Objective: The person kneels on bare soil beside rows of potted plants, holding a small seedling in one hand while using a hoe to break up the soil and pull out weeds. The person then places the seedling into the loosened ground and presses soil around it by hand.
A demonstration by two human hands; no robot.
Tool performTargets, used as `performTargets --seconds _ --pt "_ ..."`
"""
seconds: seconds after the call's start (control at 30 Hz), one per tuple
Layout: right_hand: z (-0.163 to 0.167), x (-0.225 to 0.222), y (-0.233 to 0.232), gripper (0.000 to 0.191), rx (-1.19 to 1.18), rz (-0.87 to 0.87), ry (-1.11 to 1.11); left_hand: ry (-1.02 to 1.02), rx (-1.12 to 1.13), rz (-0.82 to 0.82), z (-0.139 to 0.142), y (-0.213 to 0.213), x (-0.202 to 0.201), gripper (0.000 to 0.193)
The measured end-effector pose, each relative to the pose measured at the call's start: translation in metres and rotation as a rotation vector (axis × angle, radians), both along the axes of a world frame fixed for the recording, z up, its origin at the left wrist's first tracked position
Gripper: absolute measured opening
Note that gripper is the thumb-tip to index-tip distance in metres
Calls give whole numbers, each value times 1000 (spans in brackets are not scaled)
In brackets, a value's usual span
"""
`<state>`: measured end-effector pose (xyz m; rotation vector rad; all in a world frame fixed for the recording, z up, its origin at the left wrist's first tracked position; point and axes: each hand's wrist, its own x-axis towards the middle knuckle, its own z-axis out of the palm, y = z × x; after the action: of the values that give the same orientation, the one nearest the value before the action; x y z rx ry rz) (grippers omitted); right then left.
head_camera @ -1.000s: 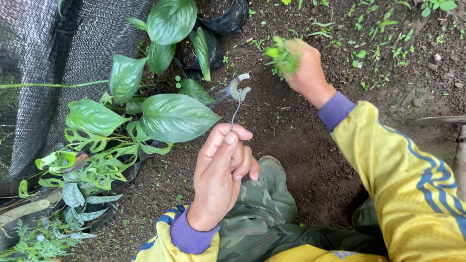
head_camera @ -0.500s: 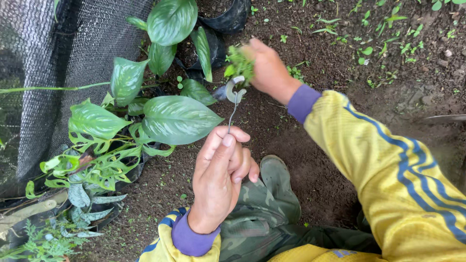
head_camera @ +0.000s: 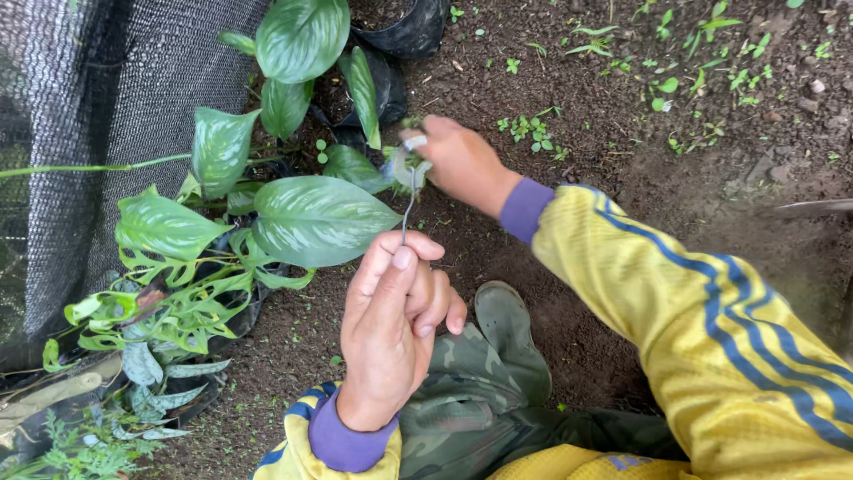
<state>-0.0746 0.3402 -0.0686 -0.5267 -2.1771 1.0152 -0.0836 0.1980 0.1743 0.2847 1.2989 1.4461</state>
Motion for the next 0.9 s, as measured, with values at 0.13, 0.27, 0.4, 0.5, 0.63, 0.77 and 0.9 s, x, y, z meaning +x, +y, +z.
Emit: performTargets --seconds 0.13,0.27,0.4,0.5,0.63,0.77,0.9 --pt "0 -1 -2 20 -133 -66 39 -5 -12 4 1 -3 0 26" --pt "-8 5 -7 21 -197 -64 71 19 16 32 5 -9 -5 26" --pt "-15 30 -22 19 88 -45 -59 -4 4 10 -1 -5 -1 26" --pt "-21 59 -31 19 -8 -189 64 -8 2 -27 -2 -1 2 26" --pt "-40 102 -27 21 29 -437 -169 -2 9 -5 3 -2 0 27" --pt "-64 129 -16 24 -126 -416 4 -42 24 -50 2 -4 4 28" --pt "-81 133 -10 26 -88 -438 -36 -37 -2 -101 -3 3 11 28"
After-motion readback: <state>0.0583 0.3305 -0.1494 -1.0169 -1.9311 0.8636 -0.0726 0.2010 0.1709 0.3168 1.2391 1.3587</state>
